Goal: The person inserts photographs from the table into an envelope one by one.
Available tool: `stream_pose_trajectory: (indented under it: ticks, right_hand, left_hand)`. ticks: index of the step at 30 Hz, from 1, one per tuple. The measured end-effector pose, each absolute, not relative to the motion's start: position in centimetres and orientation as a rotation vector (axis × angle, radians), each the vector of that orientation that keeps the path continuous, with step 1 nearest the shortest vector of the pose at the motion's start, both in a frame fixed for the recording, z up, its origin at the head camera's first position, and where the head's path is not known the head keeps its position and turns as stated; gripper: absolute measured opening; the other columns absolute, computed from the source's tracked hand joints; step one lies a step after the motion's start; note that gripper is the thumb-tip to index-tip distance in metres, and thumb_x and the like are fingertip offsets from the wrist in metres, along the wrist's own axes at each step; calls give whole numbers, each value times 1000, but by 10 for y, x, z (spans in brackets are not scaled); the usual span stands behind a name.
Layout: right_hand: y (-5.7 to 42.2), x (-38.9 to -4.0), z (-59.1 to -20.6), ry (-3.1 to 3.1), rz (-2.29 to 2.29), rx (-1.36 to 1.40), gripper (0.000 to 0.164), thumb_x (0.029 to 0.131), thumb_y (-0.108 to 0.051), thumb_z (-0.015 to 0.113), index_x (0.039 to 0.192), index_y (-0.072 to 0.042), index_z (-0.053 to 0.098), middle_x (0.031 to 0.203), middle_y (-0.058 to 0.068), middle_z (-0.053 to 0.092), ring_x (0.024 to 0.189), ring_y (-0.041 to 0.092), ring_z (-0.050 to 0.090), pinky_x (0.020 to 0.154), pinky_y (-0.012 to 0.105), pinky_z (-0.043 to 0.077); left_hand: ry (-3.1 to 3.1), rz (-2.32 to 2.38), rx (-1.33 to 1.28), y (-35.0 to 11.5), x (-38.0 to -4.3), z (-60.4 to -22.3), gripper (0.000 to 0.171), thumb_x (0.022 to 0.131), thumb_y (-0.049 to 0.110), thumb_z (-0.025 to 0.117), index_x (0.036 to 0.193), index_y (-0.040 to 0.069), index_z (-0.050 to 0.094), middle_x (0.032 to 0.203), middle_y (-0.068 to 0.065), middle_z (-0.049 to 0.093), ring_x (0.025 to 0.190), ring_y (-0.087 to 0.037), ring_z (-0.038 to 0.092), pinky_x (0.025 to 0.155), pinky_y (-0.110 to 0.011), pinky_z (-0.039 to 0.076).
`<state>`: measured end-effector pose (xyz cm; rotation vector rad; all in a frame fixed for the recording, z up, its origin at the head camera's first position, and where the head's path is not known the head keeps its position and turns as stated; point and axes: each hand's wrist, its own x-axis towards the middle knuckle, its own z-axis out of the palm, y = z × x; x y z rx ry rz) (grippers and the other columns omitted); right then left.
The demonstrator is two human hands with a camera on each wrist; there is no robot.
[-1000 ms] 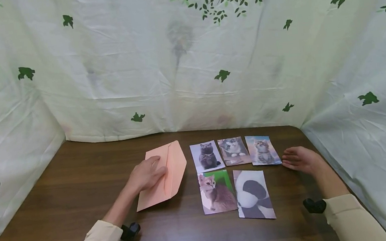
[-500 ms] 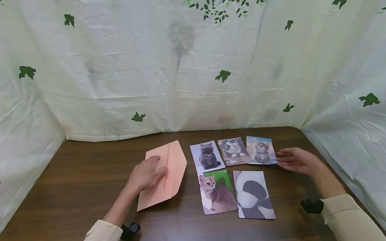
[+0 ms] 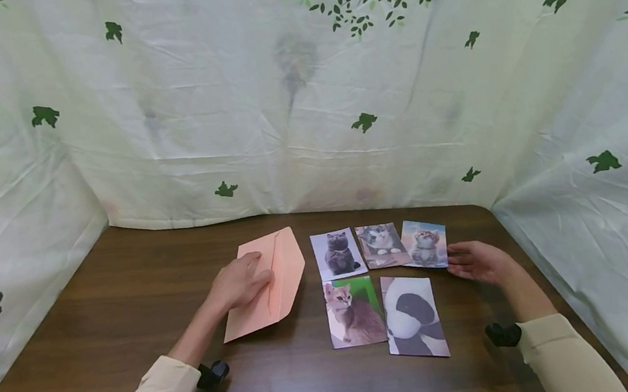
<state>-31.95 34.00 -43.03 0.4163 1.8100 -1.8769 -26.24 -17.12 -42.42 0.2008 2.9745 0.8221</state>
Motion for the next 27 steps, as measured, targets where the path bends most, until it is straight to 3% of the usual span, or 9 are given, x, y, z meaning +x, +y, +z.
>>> stream_pose_trajectory:
  ticks: [11, 19, 27]
  right_hand:
    - [333, -321, -429, 1819, -1862, 410, 49, 107, -19, 41, 148, 5, 31, 100, 4, 63, 91, 18, 63, 82, 30, 58]
    - [327, -324, -430, 1847, -1881, 380, 29, 106, -17, 44, 129, -1, 49, 90, -3, 67, 86, 15, 64, 78, 28, 57]
    - [320, -324, -427, 1902, -1934, 490, 14, 102, -15, 55, 110, -4, 61, 85, -2, 67, 82, 15, 64, 74, 28, 57]
  left_hand:
    - [2984, 802, 218, -170, -262, -422, 61, 96, 33, 51, 145, -4, 49, 145, -27, 54, 131, -48, 53, 105, -59, 43]
    - [2985, 787, 217, -172, -263, -424, 61, 97, 34, 50, 145, -3, 49, 145, -27, 54, 131, -48, 52, 105, -60, 43]
    - [2998, 759, 228, -173, -263, -425, 60, 97, 35, 51, 144, -3, 50, 145, -26, 55, 132, -47, 53, 105, -60, 43]
